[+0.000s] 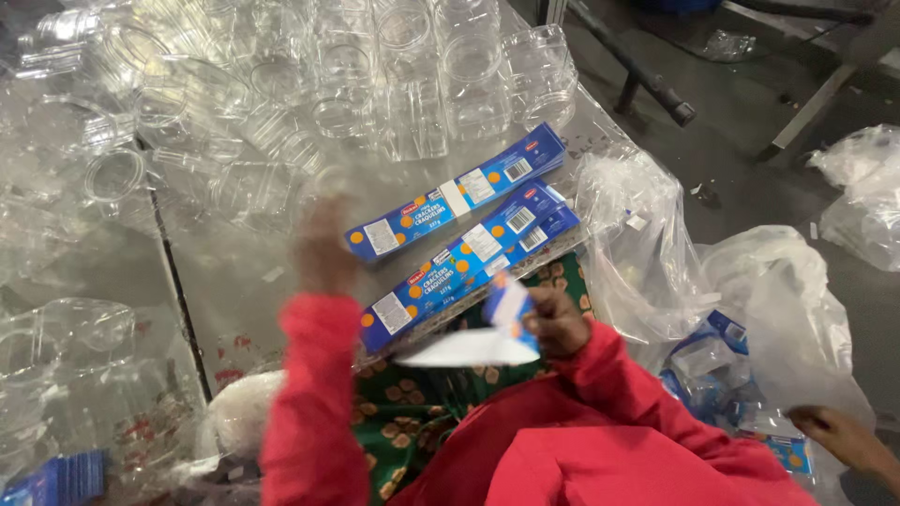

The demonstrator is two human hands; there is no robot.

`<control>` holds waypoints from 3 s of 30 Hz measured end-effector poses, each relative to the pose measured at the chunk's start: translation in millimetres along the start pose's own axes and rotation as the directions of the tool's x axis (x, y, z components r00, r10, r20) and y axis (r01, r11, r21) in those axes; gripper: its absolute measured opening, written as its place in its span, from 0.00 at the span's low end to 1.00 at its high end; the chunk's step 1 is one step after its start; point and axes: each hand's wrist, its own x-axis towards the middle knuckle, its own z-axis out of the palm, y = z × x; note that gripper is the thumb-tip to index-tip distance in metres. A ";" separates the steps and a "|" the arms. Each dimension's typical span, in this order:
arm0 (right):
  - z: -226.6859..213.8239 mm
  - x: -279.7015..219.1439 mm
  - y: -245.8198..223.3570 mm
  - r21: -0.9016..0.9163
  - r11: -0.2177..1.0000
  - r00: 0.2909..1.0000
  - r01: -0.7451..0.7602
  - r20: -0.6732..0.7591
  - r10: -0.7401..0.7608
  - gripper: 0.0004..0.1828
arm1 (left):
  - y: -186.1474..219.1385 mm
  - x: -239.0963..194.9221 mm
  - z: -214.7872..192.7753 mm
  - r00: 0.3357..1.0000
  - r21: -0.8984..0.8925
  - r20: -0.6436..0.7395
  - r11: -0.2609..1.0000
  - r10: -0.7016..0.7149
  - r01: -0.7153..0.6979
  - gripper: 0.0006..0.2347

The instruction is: The person labels plastic containers by hand, taking a label from a long white strip and applying it to a clear plastic jar before setting it aside.

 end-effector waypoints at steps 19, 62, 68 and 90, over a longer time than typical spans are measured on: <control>-22.0 -15.5 -76.8 -0.016 1.000 0.999 0.020 -0.049 -0.021 0.17 | 9.2 -37.7 -74.9 0.995 0.037 0.097 0.999 -0.029 0.025 0.37; 46.8 93.3 -31.3 -0.908 0.419 0.973 0.017 -0.082 -0.218 0.36 | 51.2 -101.9 87.1 0.842 -0.809 0.154 0.424 -0.517 0.408 0.09; -1.0 100.7 6.9 -0.990 0.016 0.942 0.143 0.132 -0.309 0.23 | 41.8 -121.1 100.1 0.872 -0.900 0.228 0.248 -0.432 0.358 0.15; 77.9 84.3 -19.1 -0.879 0.194 0.865 0.435 0.347 -0.363 0.43 | 142.9 -112.4 -29.8 0.900 -0.980 0.052 -0.195 -0.432 -0.037 0.15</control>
